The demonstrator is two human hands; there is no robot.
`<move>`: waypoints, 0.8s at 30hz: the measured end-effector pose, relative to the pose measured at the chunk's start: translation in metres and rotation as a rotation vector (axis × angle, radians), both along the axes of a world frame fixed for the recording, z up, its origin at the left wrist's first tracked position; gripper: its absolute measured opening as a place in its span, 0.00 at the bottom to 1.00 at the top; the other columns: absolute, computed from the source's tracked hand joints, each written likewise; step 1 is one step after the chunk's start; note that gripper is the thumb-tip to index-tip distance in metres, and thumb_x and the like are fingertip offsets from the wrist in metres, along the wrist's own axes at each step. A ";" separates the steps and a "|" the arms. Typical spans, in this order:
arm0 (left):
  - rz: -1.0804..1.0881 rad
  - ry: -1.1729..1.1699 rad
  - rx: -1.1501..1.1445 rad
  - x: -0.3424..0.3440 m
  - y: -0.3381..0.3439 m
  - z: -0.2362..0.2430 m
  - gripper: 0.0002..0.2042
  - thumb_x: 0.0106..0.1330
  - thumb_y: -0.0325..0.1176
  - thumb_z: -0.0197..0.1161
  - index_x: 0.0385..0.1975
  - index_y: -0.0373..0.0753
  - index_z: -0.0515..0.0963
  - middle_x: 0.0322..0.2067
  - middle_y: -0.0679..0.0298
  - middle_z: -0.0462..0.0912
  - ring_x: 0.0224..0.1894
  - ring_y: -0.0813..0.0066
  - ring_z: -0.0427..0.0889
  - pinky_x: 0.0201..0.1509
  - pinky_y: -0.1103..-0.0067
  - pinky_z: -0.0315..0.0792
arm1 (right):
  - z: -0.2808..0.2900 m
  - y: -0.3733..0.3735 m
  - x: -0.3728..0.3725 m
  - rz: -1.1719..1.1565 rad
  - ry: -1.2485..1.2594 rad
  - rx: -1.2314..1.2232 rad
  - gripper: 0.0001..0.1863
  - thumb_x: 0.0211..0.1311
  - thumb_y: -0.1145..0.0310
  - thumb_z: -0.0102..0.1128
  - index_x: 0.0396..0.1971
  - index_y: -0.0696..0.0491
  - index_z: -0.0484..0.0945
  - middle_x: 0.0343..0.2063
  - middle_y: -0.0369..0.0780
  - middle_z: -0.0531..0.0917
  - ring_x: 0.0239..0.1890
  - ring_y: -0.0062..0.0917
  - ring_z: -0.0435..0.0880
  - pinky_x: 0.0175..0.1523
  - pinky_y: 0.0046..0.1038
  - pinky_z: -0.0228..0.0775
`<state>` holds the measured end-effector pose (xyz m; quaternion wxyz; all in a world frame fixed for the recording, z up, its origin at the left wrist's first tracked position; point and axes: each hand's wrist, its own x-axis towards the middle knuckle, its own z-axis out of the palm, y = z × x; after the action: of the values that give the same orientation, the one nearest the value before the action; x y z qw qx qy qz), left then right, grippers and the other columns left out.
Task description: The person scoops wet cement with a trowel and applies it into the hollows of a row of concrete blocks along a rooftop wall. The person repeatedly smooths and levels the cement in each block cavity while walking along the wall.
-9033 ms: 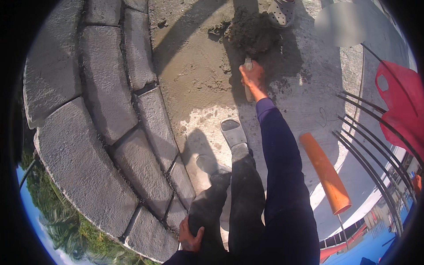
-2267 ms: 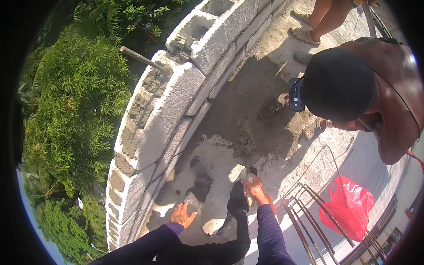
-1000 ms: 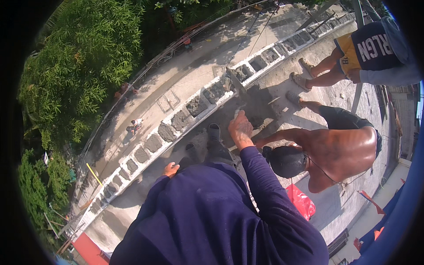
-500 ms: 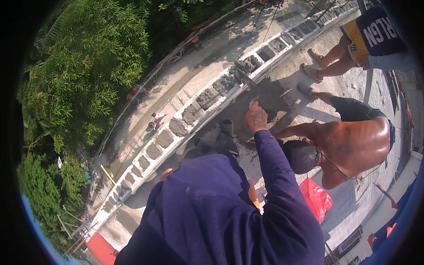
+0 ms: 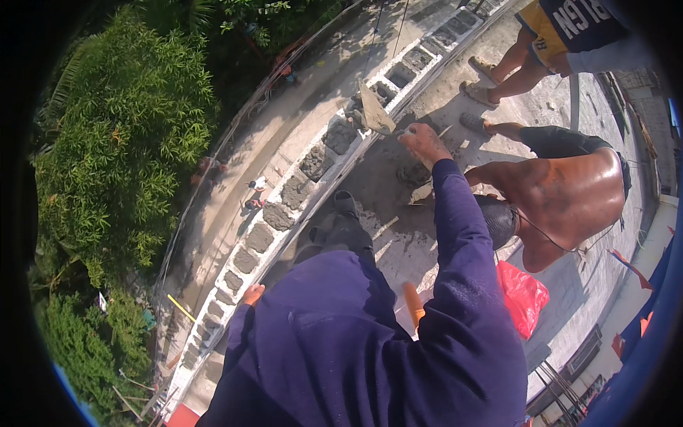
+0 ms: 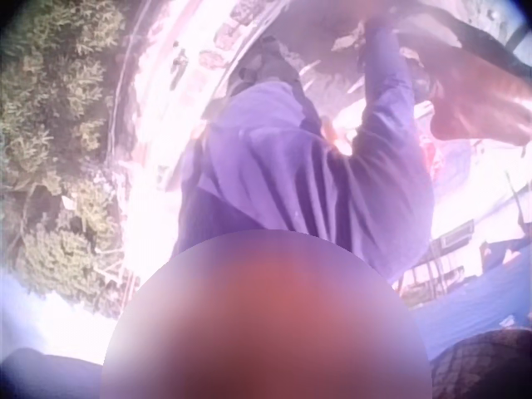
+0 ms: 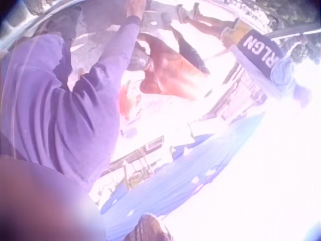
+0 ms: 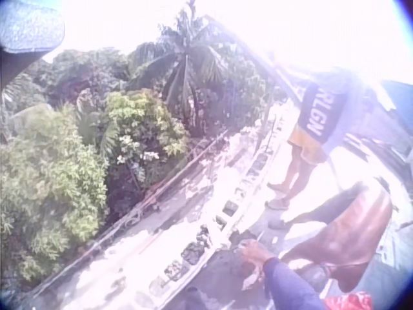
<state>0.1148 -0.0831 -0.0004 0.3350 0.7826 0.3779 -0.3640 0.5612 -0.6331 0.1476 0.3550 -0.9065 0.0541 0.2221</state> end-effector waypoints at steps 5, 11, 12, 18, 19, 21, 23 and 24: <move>-0.153 0.088 -0.016 0.045 -0.021 0.019 0.28 0.56 0.51 0.57 0.51 0.37 0.71 0.51 0.53 0.74 0.55 0.60 0.71 0.58 0.73 0.63 | -0.024 0.018 0.042 -0.099 0.443 0.629 0.12 0.59 0.62 0.56 0.32 0.56 0.75 0.17 0.34 0.73 0.14 0.16 0.71 0.16 0.19 0.62; 0.056 -0.046 -0.050 0.095 -0.062 0.063 0.25 0.58 0.46 0.57 0.51 0.37 0.71 0.48 0.53 0.76 0.51 0.61 0.74 0.55 0.74 0.66 | -0.055 0.023 0.056 -0.173 0.570 0.756 0.11 0.57 0.62 0.57 0.28 0.56 0.75 0.18 0.34 0.74 0.15 0.17 0.71 0.17 0.18 0.63; 0.053 -0.050 -0.042 0.104 -0.066 0.068 0.25 0.58 0.46 0.57 0.51 0.37 0.70 0.48 0.53 0.76 0.51 0.61 0.74 0.55 0.74 0.66 | -0.055 0.014 0.062 -0.197 0.562 0.730 0.11 0.57 0.62 0.57 0.29 0.56 0.75 0.18 0.34 0.73 0.15 0.17 0.71 0.17 0.19 0.63; 0.022 -0.065 -0.034 0.129 -0.082 0.081 0.27 0.57 0.49 0.57 0.52 0.37 0.70 0.49 0.51 0.74 0.53 0.61 0.73 0.56 0.73 0.65 | -0.040 -0.030 0.081 -0.256 0.508 0.723 0.11 0.59 0.62 0.55 0.31 0.56 0.75 0.18 0.34 0.73 0.15 0.16 0.71 0.17 0.19 0.62; 0.053 -0.031 -0.046 0.128 -0.082 0.079 0.28 0.56 0.50 0.57 0.52 0.37 0.69 0.49 0.51 0.74 0.53 0.61 0.72 0.56 0.73 0.64 | -0.036 -0.030 0.078 -0.250 0.507 0.755 0.11 0.59 0.62 0.55 0.32 0.56 0.75 0.18 0.34 0.73 0.15 0.16 0.71 0.17 0.19 0.62; 0.025 -0.038 -0.038 0.125 -0.081 0.073 0.29 0.56 0.51 0.58 0.52 0.37 0.69 0.49 0.51 0.74 0.53 0.61 0.73 0.56 0.73 0.64 | -0.029 -0.025 0.069 -0.204 0.518 0.745 0.12 0.59 0.62 0.54 0.32 0.57 0.74 0.18 0.34 0.73 0.14 0.16 0.71 0.17 0.20 0.62; -0.018 -0.039 -0.003 0.121 -0.079 0.066 0.29 0.55 0.51 0.58 0.52 0.37 0.70 0.49 0.51 0.74 0.52 0.60 0.73 0.55 0.72 0.65 | -0.029 -0.013 0.060 -0.132 0.572 0.723 0.12 0.58 0.63 0.55 0.32 0.57 0.74 0.17 0.34 0.73 0.14 0.16 0.70 0.18 0.20 0.62; -0.039 -0.045 0.006 0.120 -0.077 0.063 0.29 0.55 0.51 0.58 0.52 0.37 0.70 0.49 0.51 0.75 0.52 0.60 0.73 0.55 0.72 0.65 | -0.030 -0.007 0.057 -0.099 0.590 0.702 0.12 0.58 0.63 0.56 0.32 0.57 0.74 0.17 0.34 0.73 0.14 0.16 0.70 0.18 0.20 0.62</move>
<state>0.2348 -0.1598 0.0627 0.3337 0.7989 0.3561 -0.3515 0.6179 -0.6400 0.1177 0.6200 -0.6259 0.1174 0.4583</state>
